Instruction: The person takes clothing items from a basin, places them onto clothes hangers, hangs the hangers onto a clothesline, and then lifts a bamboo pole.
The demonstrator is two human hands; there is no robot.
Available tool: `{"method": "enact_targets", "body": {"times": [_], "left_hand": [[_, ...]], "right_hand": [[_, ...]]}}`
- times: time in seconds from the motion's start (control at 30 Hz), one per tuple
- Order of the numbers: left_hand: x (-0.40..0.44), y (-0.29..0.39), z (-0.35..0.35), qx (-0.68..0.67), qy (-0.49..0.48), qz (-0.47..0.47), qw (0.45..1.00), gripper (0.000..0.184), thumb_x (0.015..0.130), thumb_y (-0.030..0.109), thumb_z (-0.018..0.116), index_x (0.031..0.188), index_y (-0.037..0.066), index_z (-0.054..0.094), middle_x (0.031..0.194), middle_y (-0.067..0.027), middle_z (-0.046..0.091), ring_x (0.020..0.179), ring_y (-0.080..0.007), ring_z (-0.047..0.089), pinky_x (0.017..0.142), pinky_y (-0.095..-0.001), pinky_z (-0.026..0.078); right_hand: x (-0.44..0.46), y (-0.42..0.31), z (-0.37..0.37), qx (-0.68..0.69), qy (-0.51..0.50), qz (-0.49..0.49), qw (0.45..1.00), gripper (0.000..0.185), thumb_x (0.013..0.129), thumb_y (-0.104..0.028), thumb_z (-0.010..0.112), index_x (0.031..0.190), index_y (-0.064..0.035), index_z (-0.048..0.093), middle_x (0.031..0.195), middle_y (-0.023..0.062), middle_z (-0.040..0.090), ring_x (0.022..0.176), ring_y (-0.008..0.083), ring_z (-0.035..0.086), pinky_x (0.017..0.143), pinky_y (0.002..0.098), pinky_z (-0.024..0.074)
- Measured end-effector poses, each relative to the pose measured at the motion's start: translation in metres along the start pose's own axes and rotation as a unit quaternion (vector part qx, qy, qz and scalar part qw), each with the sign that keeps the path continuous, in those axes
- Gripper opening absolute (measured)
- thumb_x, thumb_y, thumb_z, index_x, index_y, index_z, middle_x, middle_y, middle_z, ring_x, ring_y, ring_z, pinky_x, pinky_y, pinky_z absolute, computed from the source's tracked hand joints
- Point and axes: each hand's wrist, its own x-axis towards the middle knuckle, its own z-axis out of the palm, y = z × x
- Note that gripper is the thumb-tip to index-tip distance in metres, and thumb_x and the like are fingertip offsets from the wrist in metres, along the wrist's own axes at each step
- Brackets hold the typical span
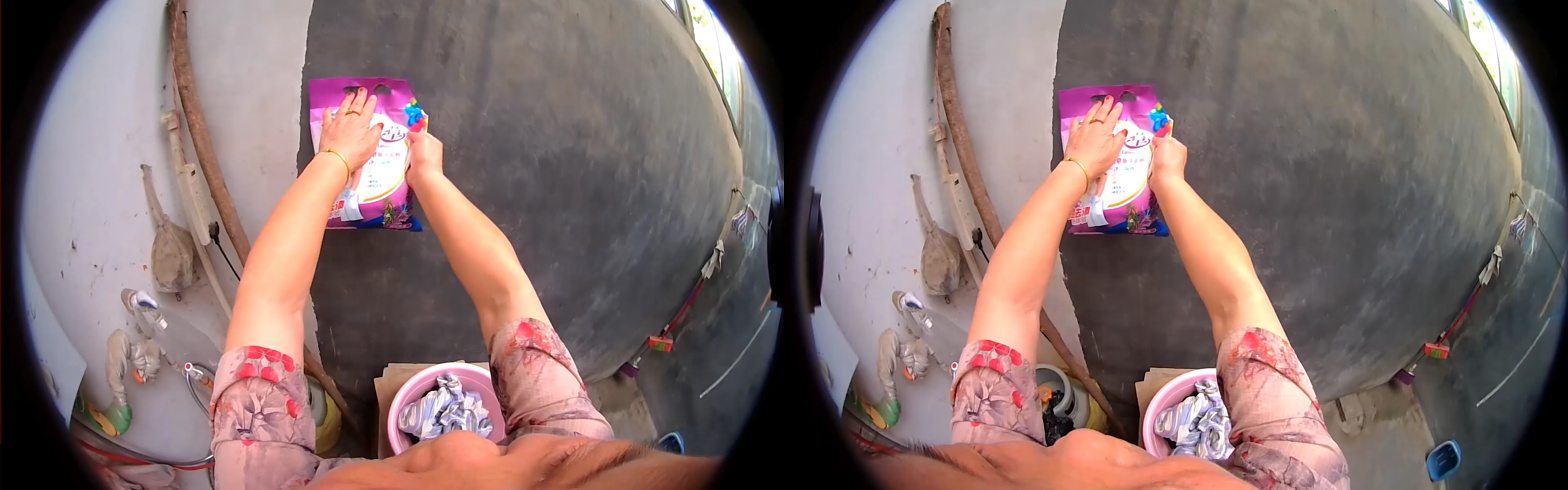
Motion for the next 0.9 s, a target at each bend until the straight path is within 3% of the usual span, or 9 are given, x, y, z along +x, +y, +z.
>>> {"method": "enact_targets", "body": {"times": [0.17, 0.33, 0.47, 0.5, 0.63, 0.7, 0.77, 0.83, 0.9], "left_hand": [[0.017, 0.001, -0.002, 0.003, 0.018, 0.007, 1.000, 0.058, 0.092, 0.035, 0.041, 0.144, 0.013, 0.029, 0.153, -0.0048, 0.021, 0.141, -0.0218, 0.018, 0.110, -0.0520, 0.017], [0.003, 0.002, 0.009, 0.023, 0.027, -0.009, 0.999, 0.061, 0.089, 0.032, 0.048, 0.143, 0.012, 0.030, 0.152, -0.0051, 0.022, 0.141, -0.0205, 0.018, 0.110, -0.0533, 0.015], [-0.026, 0.003, 0.023, 0.022, 0.101, 0.020, 0.994, 0.053, 0.086, 0.029, 0.051, 0.135, 0.010, 0.042, 0.146, -0.0100, 0.032, 0.137, -0.0248, 0.026, 0.107, -0.0530, 0.020], [-0.040, 0.004, 0.026, -0.001, 0.127, 0.035, 0.991, 0.050, 0.085, 0.028, 0.053, 0.130, 0.009, 0.046, 0.145, -0.0122, 0.033, 0.137, -0.0275, 0.026, 0.107, -0.0547, 0.020], [-0.117, 0.024, 0.028, -0.188, 0.257, 0.123, 0.940, 0.045, 0.080, 0.015, 0.061, 0.123, 0.006, 0.052, 0.141, -0.0156, 0.035, 0.133, -0.0304, 0.030, 0.107, -0.0459, 0.025], [-0.172, 0.043, 0.029, -0.270, 0.207, 0.117, 0.933, 0.045, 0.080, 0.008, 0.062, 0.123, 0.005, 0.052, 0.141, -0.0153, 0.035, 0.128, -0.0319, 0.037, 0.104, -0.0390, 0.032], [-0.233, 0.062, 0.029, -0.376, 0.115, 0.080, 0.916, 0.042, 0.082, 0.006, 0.060, 0.123, 0.003, 0.052, 0.139, -0.0154, 0.037, 0.124, -0.0319, 0.041, 0.102, -0.0384, 0.035], [-0.296, 0.078, 0.024, -0.420, 0.044, 0.010, 0.906, 0.035, 0.085, 0.003, 0.056, 0.120, 0.001, 0.053, 0.136, -0.0149, 0.042, 0.119, -0.0275, 0.046, 0.098, -0.0360, 0.040], [-0.362, 0.095, 0.029, -0.535, -0.005, -0.088, 0.840, 0.028, 0.090, 0.001, 0.050, 0.117, 0.000, 0.053, 0.135, -0.0131, 0.042, 0.111, -0.0208, 0.052, 0.092, -0.0312, 0.045]], "right_hand": [[-0.006, -0.021, 0.002, -0.071, -0.006, -0.054, 0.996, 0.021, 0.080, -0.007, 0.056, 0.097, 0.0056, 0.057, 0.091, 0.0166, 0.063, 0.082, 0.0272, 0.062, 0.075, 0.0367, 0.0494], [-0.081, -0.056, -0.026, -0.214, 0.028, -0.150, 0.965, 0.038, 0.082, -0.008, 0.054, 0.119, -0.0044, 0.048, 0.099, 0.0059, 0.053, 0.086, 0.0149, 0.054, 0.072, 0.0299, 0.0460], [-0.215, -0.124, -0.041, -0.136, -0.121, -0.176, 0.967, 0.021, 0.083, -0.003, 0.051, 0.104, 0.0000, 0.054, 0.102, 0.0078, 0.051, 0.088, 0.0144, 0.055, 0.074, 0.0302, 0.0488], [-0.246, -0.139, -0.053, -0.152, -0.189, -0.227, 0.943, 0.024, 0.083, -0.006, 0.051, 0.107, -0.0027, 0.054, 0.105, 0.0140, 0.053, 0.089, 0.0237, 0.058, 0.074, 0.0367, 0.0486], [-0.385, -0.194, -0.049, -0.099, -0.206, -0.311, 0.923, 0.014, 0.080, -0.008, 0.067, 0.078, -0.0111, 0.053, 0.089, 0.0046, 0.043, 0.077, 0.0186, 0.047, 0.054, 0.0299, 0.0457], [-0.416, -0.198, -0.060, -0.035, -0.285, -0.349, 0.892, 0.008, 0.085, -0.003, 0.059, 0.082, -0.0024, 0.053, 0.090, 0.0112, 0.046, 0.082, 0.0241, 0.054, 0.058, 0.0375, 0.0559], [-0.458, -0.212, -0.074, -0.033, -0.302, -0.246, 0.920, 0.013, 0.083, -0.015, 0.063, 0.084, -0.0053, 0.054, 0.095, 0.0074, 0.048, 0.085, 0.0222, 0.050, 0.066, 0.0326, 0.0514], [-0.499, -0.201, -0.081, -0.033, -0.236, -0.278, 0.931, 0.024, 0.086, -0.035, 0.063, 0.096, -0.0135, 0.059, 0.101, 0.0052, 0.053, 0.093, 0.0227, 0.053, 0.077, 0.0355, 0.0496], [-0.506, -0.217, -0.103, -0.041, -0.326, -0.294, 0.897, 0.015, 0.089, -0.026, 0.059, 0.091, -0.0115, 0.059, 0.100, 0.0059, 0.053, 0.088, 0.0230, 0.054, 0.073, 0.0318, 0.0500]]}}
